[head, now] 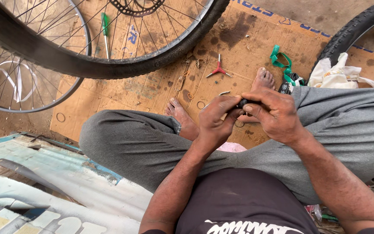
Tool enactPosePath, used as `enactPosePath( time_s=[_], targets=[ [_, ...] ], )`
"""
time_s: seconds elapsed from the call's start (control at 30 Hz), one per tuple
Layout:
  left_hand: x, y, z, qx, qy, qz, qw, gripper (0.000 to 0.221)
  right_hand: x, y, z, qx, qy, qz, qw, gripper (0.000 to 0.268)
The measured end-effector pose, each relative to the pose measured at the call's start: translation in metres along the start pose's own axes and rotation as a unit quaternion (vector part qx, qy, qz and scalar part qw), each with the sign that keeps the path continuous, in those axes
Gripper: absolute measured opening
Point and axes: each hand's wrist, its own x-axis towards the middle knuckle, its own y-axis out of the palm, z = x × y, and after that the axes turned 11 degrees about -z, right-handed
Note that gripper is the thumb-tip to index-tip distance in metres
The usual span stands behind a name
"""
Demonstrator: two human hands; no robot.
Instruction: The person holds and aligns small mechanical components from a bicycle hub, inserting a spring and a spacer onto a shaft, and then fits the assembly back into the bicycle wheel hub by hand.
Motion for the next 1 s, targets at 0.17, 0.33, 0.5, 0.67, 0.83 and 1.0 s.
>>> enactPosePath(
  time_s=[0.17, 0.33, 0.5, 0.67, 0.83, 1.0],
  targets=[
    [-0.004, 0.002, 0.003, -0.143, -0.099, -0.024, 0.985, 0.033, 0.002, 0.003, 0.006, -0.084, -0.094, -0.002, 0.992, 0.025],
    [-0.005, -0.002, -0.001, -0.268, -0.193, 0.004, 0.944, 0.031, -0.001, -0.003, 0.013, -0.038, -0.064, 0.008, 0.997, 0.025],
    [0.007, -0.009, -0.014, -0.368, -0.226, 0.039, 0.901, 0.036, -0.003, -0.011, 0.009, -0.009, -0.043, 0.030, 0.999, 0.018],
    [0.011, -0.010, -0.020, -0.316, -0.202, 0.047, 0.926, 0.036, -0.006, -0.017, -0.006, 0.008, -0.027, 0.024, 0.999, 0.016],
    [0.009, -0.007, -0.018, -0.341, -0.208, 0.040, 0.916, 0.037, -0.005, -0.015, -0.021, 0.050, -0.031, 0.020, 0.998, 0.011],
    [0.011, -0.009, -0.025, -0.324, -0.265, 0.032, 0.907, 0.042, -0.003, -0.013, -0.021, 0.071, -0.009, 0.051, 0.996, 0.012]
  ],
)
